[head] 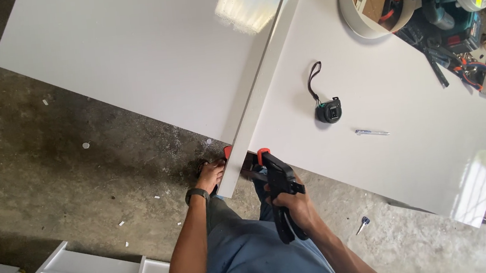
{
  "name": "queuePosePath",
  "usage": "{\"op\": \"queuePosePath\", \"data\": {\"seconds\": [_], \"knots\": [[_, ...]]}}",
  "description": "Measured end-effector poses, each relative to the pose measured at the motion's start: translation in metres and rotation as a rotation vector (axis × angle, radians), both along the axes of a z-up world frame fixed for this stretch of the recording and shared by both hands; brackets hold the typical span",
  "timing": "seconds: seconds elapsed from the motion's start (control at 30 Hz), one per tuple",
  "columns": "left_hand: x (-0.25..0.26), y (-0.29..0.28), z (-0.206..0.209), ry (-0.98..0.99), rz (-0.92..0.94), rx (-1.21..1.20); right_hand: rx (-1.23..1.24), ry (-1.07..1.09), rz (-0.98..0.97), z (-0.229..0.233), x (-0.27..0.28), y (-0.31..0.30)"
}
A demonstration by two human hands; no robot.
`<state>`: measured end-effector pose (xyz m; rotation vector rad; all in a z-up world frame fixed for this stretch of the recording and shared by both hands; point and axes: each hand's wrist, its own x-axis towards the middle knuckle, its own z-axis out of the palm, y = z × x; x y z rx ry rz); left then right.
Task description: Measure a white panel and mark it with a pen, then align a wooden guide and clamp it in place.
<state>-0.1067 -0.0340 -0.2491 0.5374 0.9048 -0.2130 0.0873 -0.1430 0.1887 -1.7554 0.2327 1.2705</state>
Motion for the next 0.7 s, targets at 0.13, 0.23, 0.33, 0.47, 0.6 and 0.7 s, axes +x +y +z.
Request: {"op": "queuePosePath", "data": {"seconds": [0.13,0.23,0.33,0.47,0.6,0.7], "knots": [[0.028,0.021,0.056,0.159,-0.049,-0.026,0.106,-0.043,0.115,0.008,-0.004,-0.003],[0.037,0.018,0.049,-0.072,0.003,0.113,0.079,-0.166,0.169,-0.003,-0.008,-0.015],[0.053,0.02,0.069,0.017,-0.125,0.202,0.139,-0.145,0.121,-0.009,-0.01,0.001],[0.063,0.027,0.074,-0.008,0.069,-0.005,0.099,-0.211,0.163,-0.043,-0.009,0.008],[0.06,0.053,0.098,-0.047,-0.121,-0.093,-0.003,-0.233,0.253,-0.073,-0.009,0.013],[0.048,0.036,0.031,-0.156,-0.109,-0.085,0.035,-0.27,0.217,-0.067,-0.013,0.027]]}}
